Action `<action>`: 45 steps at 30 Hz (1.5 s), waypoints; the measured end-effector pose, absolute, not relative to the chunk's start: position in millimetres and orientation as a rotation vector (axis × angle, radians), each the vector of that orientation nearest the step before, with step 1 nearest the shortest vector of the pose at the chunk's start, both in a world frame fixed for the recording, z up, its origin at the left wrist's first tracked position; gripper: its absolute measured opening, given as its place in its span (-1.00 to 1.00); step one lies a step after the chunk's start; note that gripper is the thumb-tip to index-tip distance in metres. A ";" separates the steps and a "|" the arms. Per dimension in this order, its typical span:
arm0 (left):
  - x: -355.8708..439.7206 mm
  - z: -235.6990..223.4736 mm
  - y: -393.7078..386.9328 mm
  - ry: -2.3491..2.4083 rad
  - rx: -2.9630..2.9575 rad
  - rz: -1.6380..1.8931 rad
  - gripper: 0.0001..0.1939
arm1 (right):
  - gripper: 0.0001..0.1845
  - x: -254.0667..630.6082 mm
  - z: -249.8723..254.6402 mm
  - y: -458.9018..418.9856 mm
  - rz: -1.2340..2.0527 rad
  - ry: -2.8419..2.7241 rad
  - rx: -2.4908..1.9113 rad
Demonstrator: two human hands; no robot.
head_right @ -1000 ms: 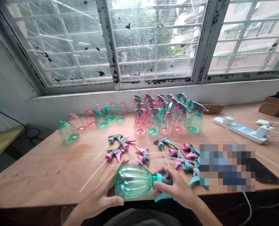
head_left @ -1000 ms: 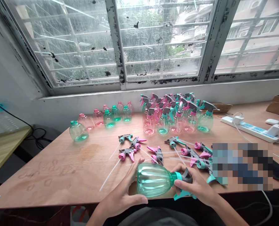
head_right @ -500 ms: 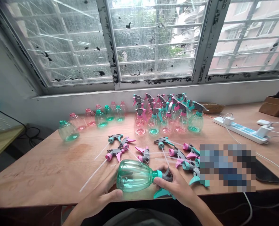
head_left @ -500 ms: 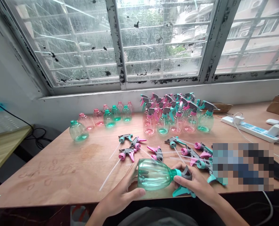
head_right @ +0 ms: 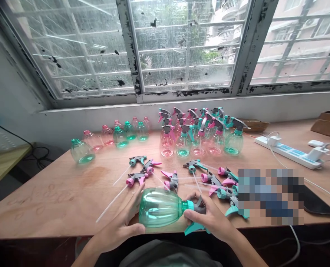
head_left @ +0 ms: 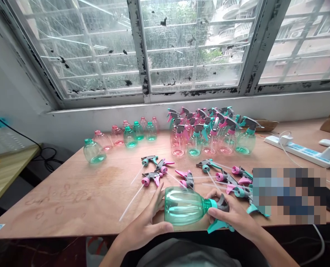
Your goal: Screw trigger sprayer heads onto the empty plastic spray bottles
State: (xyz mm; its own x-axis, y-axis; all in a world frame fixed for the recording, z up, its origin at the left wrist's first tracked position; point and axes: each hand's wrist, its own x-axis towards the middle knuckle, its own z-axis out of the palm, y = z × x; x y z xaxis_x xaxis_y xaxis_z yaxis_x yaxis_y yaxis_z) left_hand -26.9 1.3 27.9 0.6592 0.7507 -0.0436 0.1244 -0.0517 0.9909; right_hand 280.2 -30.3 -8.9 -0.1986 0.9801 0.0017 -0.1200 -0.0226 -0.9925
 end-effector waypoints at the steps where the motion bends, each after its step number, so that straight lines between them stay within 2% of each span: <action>1: -27.7 27.6 1.5 0.757 1.568 0.582 0.10 | -0.59 280.5 -9.1 -30.4 1.424 -1.261 -1.030; 3: -29.9 26.4 1.9 0.786 1.616 0.554 0.04 | -0.60 280.8 -9.1 -30.5 1.434 -1.266 -1.034; 14: -29.1 28.5 1.4 0.773 1.751 0.552 0.09 | -0.60 283.3 -8.4 -29.5 1.447 -1.315 -1.023; 19: -29.2 27.2 2.8 0.741 1.671 0.556 0.00 | -0.59 285.7 -9.1 -28.2 1.399 -1.387 -1.082; 30: -27.7 30.7 1.2 0.726 1.635 0.567 0.08 | -0.58 280.6 -6.4 -29.8 1.374 -1.299 -1.039; 36: -28.0 28.4 1.8 0.711 1.567 0.560 0.03 | -0.55 278.3 -6.4 -31.1 1.304 -1.272 -1.090; 40: -29.6 27.3 1.6 0.748 1.628 0.559 0.07 | -0.56 279.0 -6.5 -30.9 1.346 -1.273 -1.060; 45: -31.5 26.4 0.9 0.758 1.714 0.553 0.01 | -0.55 279.1 -4.0 -31.1 1.384 -1.298 -1.055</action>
State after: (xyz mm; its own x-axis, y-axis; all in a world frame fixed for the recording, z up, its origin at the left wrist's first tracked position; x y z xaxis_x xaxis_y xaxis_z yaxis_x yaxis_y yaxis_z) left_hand -31.5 0.9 26.4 0.6832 0.7300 -0.0183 0.2050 -0.1677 0.9643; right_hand 279.1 -31.1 -4.0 -0.1954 0.9807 0.0086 -0.0718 -0.0056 -0.9974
